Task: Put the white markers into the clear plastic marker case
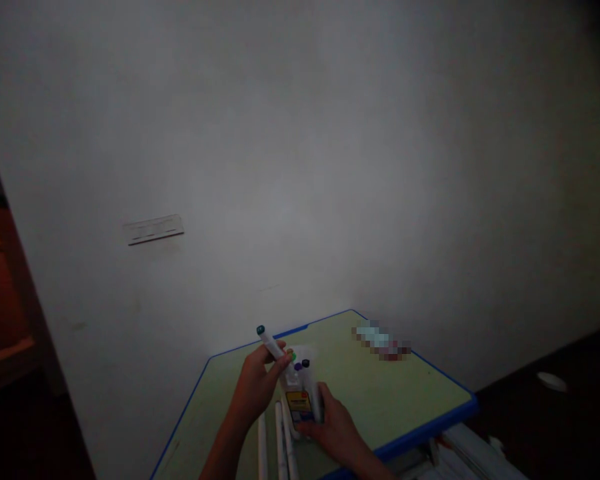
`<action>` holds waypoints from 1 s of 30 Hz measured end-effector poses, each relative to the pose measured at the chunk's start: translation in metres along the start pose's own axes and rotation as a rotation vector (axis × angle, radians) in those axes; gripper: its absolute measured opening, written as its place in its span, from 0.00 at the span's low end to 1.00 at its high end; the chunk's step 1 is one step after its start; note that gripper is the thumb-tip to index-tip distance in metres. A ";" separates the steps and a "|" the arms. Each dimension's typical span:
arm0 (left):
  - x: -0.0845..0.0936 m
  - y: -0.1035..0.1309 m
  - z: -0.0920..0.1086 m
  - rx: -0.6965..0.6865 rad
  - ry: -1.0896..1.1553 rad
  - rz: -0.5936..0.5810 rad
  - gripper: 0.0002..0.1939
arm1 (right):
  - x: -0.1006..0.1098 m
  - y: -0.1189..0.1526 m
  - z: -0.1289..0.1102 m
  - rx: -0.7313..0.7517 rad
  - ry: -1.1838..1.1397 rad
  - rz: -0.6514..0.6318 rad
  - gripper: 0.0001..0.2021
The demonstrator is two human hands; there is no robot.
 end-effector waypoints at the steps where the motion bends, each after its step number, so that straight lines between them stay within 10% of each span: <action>1: 0.000 0.000 0.000 0.004 0.017 -0.001 0.13 | 0.000 0.000 0.000 0.001 -0.002 0.000 0.20; 11: 0.003 0.002 0.007 -0.024 0.163 0.128 0.16 | -0.001 -0.003 0.007 -0.015 0.015 0.010 0.22; 18: -0.003 0.002 0.001 0.025 0.187 -0.031 0.14 | -0.001 -0.002 0.004 -0.022 0.018 0.020 0.21; 24: 0.005 0.003 0.009 -0.048 0.140 0.194 0.22 | 0.001 -0.001 -0.001 -0.021 0.014 0.001 0.20; 30: -0.001 0.004 0.007 -0.110 -0.044 0.127 0.12 | 0.001 0.000 -0.002 -0.012 0.008 -0.003 0.20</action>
Point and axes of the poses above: each hand's wrist, its own y-axis away from the middle knuckle, its own x-axis out of the back of the hand, z = x × y, the point moved 3 cm from there along -y, towards the middle knuckle, and after that the axes turned 3 degrees about -z, right-handed, at the moved point
